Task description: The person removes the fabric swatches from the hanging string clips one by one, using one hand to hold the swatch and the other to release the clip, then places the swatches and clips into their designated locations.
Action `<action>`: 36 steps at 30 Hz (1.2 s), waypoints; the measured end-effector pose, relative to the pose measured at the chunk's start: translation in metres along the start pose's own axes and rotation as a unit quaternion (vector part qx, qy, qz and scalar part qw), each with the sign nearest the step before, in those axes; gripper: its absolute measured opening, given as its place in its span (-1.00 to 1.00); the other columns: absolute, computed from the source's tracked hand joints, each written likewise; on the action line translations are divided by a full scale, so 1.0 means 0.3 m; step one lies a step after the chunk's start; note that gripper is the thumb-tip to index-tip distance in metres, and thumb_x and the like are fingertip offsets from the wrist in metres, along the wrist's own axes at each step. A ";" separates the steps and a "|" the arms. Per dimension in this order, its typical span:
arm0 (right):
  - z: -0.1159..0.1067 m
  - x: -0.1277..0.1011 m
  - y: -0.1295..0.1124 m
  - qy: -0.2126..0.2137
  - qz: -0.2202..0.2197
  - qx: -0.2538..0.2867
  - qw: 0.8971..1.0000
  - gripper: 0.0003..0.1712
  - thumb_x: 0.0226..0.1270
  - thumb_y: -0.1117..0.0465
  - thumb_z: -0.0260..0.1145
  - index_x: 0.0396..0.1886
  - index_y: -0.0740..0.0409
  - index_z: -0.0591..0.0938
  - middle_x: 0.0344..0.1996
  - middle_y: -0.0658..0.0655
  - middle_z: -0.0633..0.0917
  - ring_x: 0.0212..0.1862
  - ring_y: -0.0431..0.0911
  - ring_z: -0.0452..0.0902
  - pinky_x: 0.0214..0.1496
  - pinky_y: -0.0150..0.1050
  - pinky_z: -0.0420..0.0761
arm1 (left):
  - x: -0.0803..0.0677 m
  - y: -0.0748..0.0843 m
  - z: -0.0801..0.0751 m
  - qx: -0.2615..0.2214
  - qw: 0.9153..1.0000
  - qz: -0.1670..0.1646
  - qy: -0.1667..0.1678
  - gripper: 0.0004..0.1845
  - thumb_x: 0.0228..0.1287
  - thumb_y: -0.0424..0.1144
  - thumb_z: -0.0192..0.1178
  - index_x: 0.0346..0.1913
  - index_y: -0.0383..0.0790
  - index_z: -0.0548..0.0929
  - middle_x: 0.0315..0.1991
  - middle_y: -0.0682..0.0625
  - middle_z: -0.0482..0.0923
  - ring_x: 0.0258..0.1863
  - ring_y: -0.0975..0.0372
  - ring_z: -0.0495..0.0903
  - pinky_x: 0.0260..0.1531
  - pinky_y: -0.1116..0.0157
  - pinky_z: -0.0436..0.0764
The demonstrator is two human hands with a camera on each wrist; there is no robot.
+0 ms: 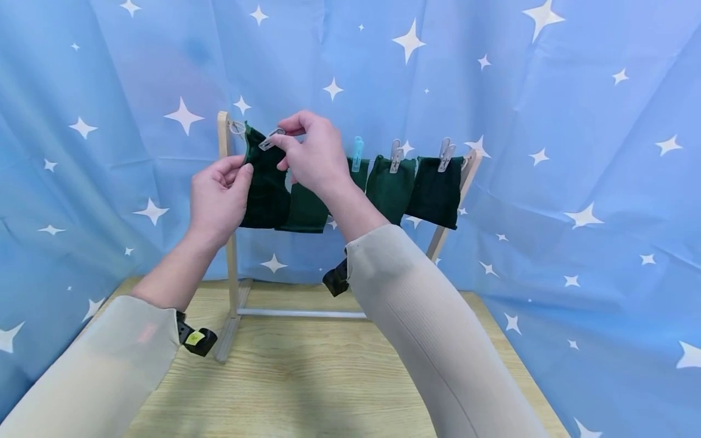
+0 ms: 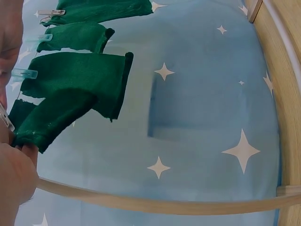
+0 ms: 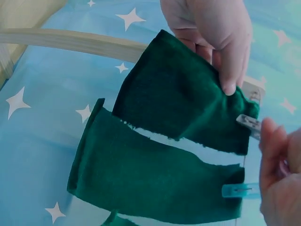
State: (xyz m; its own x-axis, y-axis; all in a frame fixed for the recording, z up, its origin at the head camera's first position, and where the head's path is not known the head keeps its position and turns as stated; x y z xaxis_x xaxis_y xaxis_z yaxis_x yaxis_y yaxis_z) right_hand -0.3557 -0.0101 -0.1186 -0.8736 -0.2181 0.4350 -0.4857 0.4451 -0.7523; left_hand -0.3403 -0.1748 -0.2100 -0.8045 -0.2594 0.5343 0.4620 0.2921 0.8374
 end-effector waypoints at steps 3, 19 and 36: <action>-0.012 -0.006 -0.002 0.012 -0.009 -0.009 1.000 -0.73 0.68 0.16 0.33 0.23 0.11 0.70 0.10 0.07 0.71 -0.24 0.12 0.81 -0.37 -0.27 0.71 | -0.003 0.000 -0.004 -0.011 1.000 -0.005 -0.006 -0.58 0.71 -0.05 0.21 0.36 -0.23 0.74 -0.24 0.25 0.77 -0.41 0.34 0.51 -0.48 0.51 0.51; -0.112 -0.063 -0.008 0.066 -0.089 0.053 0.992 -0.78 0.67 0.21 0.34 0.13 0.22 0.71 0.08 0.16 0.71 -0.50 0.00 0.70 -0.31 -0.24 0.73 | -0.038 0.021 -0.053 -0.075 0.995 -0.040 -0.053 -0.47 0.67 -0.08 0.25 0.51 -0.30 0.61 -0.28 0.48 0.75 -0.01 0.40 0.62 -0.13 0.64 0.64; -0.278 -0.289 0.251 0.118 -0.064 0.042 0.990 -0.80 0.64 0.23 0.39 0.12 0.18 0.72 0.21 0.07 0.80 -0.57 -0.13 0.65 -0.56 -0.34 0.52 | -0.094 -0.041 -0.136 -0.061 0.992 -0.058 -0.099 -0.36 0.66 -0.13 0.26 0.60 -0.39 0.45 -0.17 0.58 0.77 -0.27 0.48 0.58 -0.40 0.59 0.51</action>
State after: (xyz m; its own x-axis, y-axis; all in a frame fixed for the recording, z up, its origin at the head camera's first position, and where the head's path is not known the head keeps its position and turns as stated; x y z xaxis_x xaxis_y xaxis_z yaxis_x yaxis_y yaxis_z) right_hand -0.3139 0.1148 -0.1717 -0.7780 -0.0538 0.6260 -0.6018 0.3501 -0.7178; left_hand -0.3081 -0.2085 -0.2308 -0.9068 -0.0945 0.4108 0.3942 0.1549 0.9059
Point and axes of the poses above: each hand's wrist, its own x-axis towards the middle knuckle, its own z-axis out of the palm, y = z × x, the point moved 6 cm from there along x, towards the middle knuckle
